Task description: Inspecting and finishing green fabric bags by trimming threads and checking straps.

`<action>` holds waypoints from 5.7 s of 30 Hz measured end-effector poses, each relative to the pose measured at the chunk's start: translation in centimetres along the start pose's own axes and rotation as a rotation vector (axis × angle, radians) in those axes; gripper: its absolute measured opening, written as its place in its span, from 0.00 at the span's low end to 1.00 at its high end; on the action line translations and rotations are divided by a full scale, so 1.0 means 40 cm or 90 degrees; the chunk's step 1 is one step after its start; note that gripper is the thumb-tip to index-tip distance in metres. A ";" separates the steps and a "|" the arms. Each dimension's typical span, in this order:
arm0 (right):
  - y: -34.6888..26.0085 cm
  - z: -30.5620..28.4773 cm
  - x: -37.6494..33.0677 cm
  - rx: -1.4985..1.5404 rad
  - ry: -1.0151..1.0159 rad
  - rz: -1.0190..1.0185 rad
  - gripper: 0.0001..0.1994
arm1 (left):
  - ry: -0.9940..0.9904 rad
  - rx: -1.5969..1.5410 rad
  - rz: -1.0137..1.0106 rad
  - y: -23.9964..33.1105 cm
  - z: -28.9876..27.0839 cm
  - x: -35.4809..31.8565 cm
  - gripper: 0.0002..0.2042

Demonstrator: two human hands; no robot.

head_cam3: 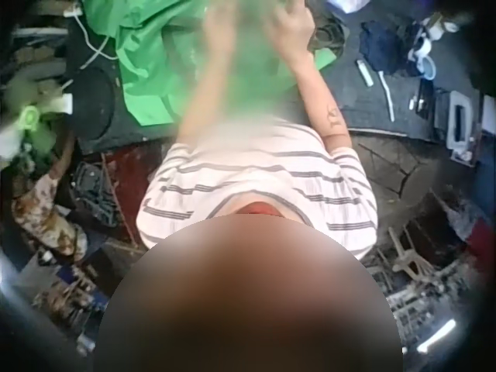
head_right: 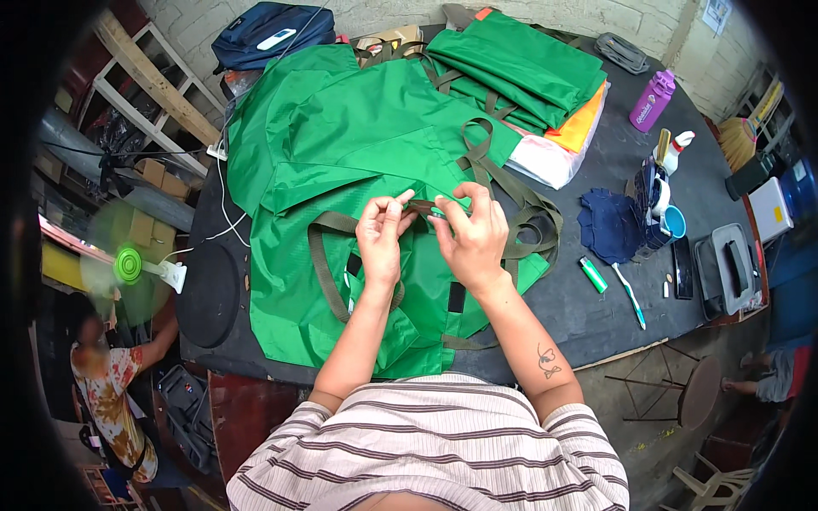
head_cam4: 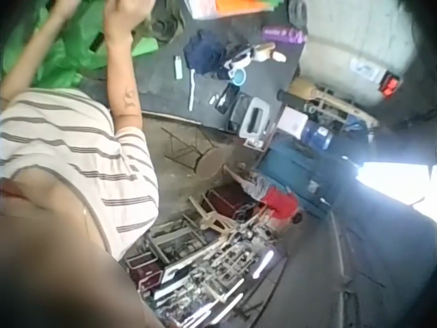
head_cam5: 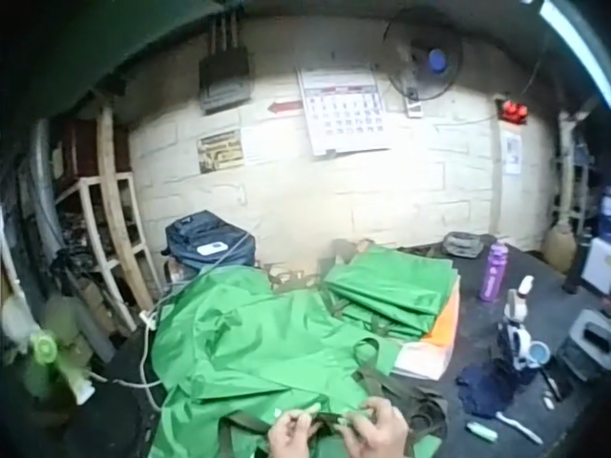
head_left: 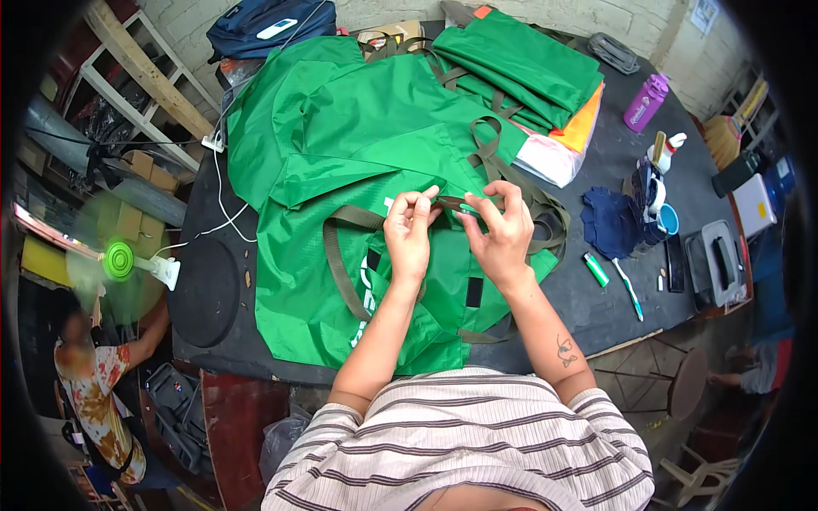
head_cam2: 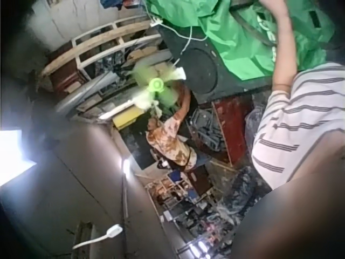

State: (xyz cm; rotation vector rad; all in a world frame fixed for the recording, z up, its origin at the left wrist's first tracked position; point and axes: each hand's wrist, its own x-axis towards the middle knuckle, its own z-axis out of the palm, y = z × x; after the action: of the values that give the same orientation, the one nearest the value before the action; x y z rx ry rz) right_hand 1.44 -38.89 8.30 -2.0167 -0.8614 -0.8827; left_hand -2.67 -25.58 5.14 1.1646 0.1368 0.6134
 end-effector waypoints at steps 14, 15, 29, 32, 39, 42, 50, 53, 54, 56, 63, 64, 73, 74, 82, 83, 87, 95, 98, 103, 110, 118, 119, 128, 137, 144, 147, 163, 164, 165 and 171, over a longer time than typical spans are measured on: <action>0.004 0.029 0.008 0.213 -0.024 0.279 0.15 | 0.019 -0.041 0.029 0.009 0.001 -0.015 0.03; 0.008 0.034 0.009 0.233 -0.039 0.282 0.17 | 0.013 -0.042 0.042 0.011 -0.001 -0.016 0.06; 0.005 0.054 0.034 0.253 -0.240 0.339 0.09 | 0.008 0.023 0.108 -0.035 -0.009 -0.012 0.11; 0.000 0.044 0.037 0.284 -0.232 0.317 0.07 | 0.037 0.101 0.123 -0.044 -0.006 -0.016 0.11; -0.003 0.031 0.028 0.353 -0.209 0.274 0.09 | 0.019 0.172 0.179 -0.024 0.003 -0.025 0.08; 0.006 0.017 0.020 0.318 -0.182 0.297 0.12 | 0.062 0.083 0.125 -0.006 0.003 -0.022 0.03; -0.005 -0.006 -0.001 0.070 -0.036 0.092 0.15 | 0.061 0.059 0.077 -0.004 0.015 -0.023 0.04; -0.011 -0.001 0.005 0.037 -0.032 0.044 0.14 | 0.060 0.051 0.077 -0.009 0.014 -0.023 0.04; -0.013 0.001 0.007 0.029 -0.028 0.033 0.13 | 0.059 0.049 0.076 -0.009 0.013 -0.024 0.04; -0.013 0.005 0.010 0.023 -0.025 0.021 0.13 | 0.059 0.067 0.081 -0.009 0.011 -0.023 0.04; -0.002 0.024 0.000 0.003 0.026 -0.023 0.11 | 0.060 0.076 0.082 -0.008 0.010 -0.021 0.03; 0.001 0.027 -0.003 -0.006 0.041 -0.036 0.11 | 0.059 0.077 0.082 -0.008 0.009 -0.021 0.03; 0.039 0.061 -0.036 0.058 0.081 0.039 0.12 | 0.071 0.061 0.060 0.004 0.012 -0.024 0.06; 0.050 0.059 -0.038 0.093 0.077 0.103 0.15 | 0.084 0.044 0.054 0.006 0.010 -0.025 0.07; 0.118 0.052 -0.074 0.600 -0.176 0.506 0.25 | 0.052 0.014 0.080 -0.003 -0.003 -0.026 0.11; 0.118 0.059 -0.079 0.589 -0.141 0.458 0.19 | 0.041 0.010 0.074 0.000 0.000 -0.026 0.11; 0.114 0.080 -0.080 0.582 -0.010 0.517 0.07 | -0.010 0.413 0.230 0.045 0.004 -0.033 0.20; 0.091 0.076 -0.069 0.610 -0.031 0.506 0.07 | -0.179 0.620 0.261 0.077 0.059 -0.031 0.07; 0.089 0.068 -0.071 0.616 -0.015 0.470 0.07 | -0.188 0.612 0.170 0.063 0.062 0.003 0.12; 0.096 0.055 -0.077 0.604 -0.035 0.502 0.07 | -0.239 0.579 0.123 0.059 0.055 0.032 0.11; 0.094 0.069 -0.073 0.562 0.053 0.461 0.12 | -0.190 0.546 0.272 0.029 0.073 0.012 0.10; 0.076 0.059 -0.070 0.556 0.045 0.462 0.16 | -0.157 0.591 0.348 0.005 0.058 0.021 0.04; 0.075 0.049 -0.072 0.485 0.055 0.441 0.18 | -0.156 0.598 0.342 0.005 0.057 0.021 0.04; 0.078 -0.033 -0.112 0.015 0.087 0.129 0.16 | -0.135 0.553 0.257 -0.009 0.052 0.026 0.04; 0.060 -0.031 -0.114 -0.080 0.073 0.078 0.13 | -0.150 0.555 0.225 -0.015 0.054 0.023 0.04; 0.057 -0.016 -0.114 -0.097 0.081 0.055 0.11 | -0.156 0.591 0.295 -0.030 0.057 0.024 0.04; 0.061 -0.010 -0.119 -0.089 0.082 0.064 0.11 | -0.153 0.593 0.292 -0.031 0.058 0.024 0.05; 0.112 0.017 -0.143 0.437 -0.003 0.451 0.15 | -0.158 0.386 0.195 0.017 0.047 0.033 0.08; 0.115 0.022 -0.145 0.452 -0.016 0.467 0.14 | -0.158 0.382 0.200 0.018 0.046 0.033 0.08; 0.117 0.028 -0.146 0.460 -0.002 0.456 0.14 | -0.151 0.382 0.190 0.019 0.046 0.032 0.06; 0.123 0.051 -0.144 0.457 -0.012 0.451 0.13 | -0.136 0.376 0.176 0.020 0.049 0.030 0.05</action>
State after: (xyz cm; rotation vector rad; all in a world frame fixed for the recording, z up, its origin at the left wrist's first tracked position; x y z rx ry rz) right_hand 2.86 -41.15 0.94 -1.5008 -0.3316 -0.1123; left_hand -1.16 -26.37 6.89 1.8334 -0.0328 0.7093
